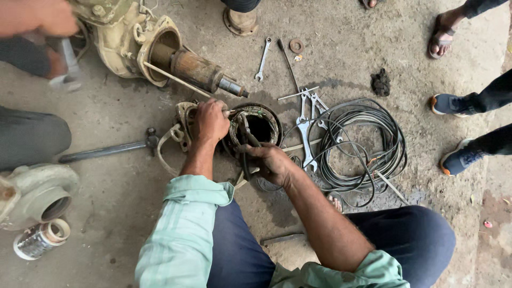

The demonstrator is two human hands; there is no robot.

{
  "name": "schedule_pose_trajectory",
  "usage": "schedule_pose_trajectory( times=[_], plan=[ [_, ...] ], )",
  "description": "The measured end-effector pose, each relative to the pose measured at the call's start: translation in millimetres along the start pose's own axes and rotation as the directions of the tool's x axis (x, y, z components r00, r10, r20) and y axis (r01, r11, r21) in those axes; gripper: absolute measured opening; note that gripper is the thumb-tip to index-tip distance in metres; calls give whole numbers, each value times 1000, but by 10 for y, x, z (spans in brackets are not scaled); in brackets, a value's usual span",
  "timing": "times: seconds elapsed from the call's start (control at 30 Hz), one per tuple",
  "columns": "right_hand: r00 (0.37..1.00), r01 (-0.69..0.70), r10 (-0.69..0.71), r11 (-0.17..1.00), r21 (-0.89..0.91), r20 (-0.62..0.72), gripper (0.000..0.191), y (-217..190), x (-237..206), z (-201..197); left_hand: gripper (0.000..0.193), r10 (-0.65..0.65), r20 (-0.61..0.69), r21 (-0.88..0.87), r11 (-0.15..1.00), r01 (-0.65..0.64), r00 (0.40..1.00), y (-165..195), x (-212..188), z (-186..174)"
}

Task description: The person disassembles an electric motor by removing the end cap and rotor, then uses a screwdriver to scrape and clean the stator windings. They reposition the rotor and end cap while continuing to clean the interior of the stator.

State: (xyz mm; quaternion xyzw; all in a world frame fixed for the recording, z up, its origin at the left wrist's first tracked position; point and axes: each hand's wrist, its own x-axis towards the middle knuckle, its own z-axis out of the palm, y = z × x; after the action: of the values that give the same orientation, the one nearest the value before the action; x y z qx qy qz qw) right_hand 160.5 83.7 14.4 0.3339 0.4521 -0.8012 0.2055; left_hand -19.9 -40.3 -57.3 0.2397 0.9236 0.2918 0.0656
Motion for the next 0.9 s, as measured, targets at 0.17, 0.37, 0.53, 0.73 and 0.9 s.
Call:
schedule_pose_trajectory(
  times=[0.17,0.37,0.53,0.73,0.9],
  plan=[
    [998,-37,35,999,31,53,33,-9,103,-92,30,-146,86,-247,955,163,986,47,40,-73],
    [976,-106,92,992,65,196,38,-282,382,-131,39,-108,119,-311,940,141,987,88,16,-164],
    [949,-271,261,962,31,179,50,-534,503,-189,40,-41,83,-344,937,67,996,152,-8,-242],
    [980,-179,166,976,122,109,49,-361,640,-177,26,-49,177,-394,912,116,983,245,14,-352],
    [995,44,-45,999,-8,-86,43,-243,533,149,25,-38,151,-329,940,86,988,125,-29,-275]
  ],
)
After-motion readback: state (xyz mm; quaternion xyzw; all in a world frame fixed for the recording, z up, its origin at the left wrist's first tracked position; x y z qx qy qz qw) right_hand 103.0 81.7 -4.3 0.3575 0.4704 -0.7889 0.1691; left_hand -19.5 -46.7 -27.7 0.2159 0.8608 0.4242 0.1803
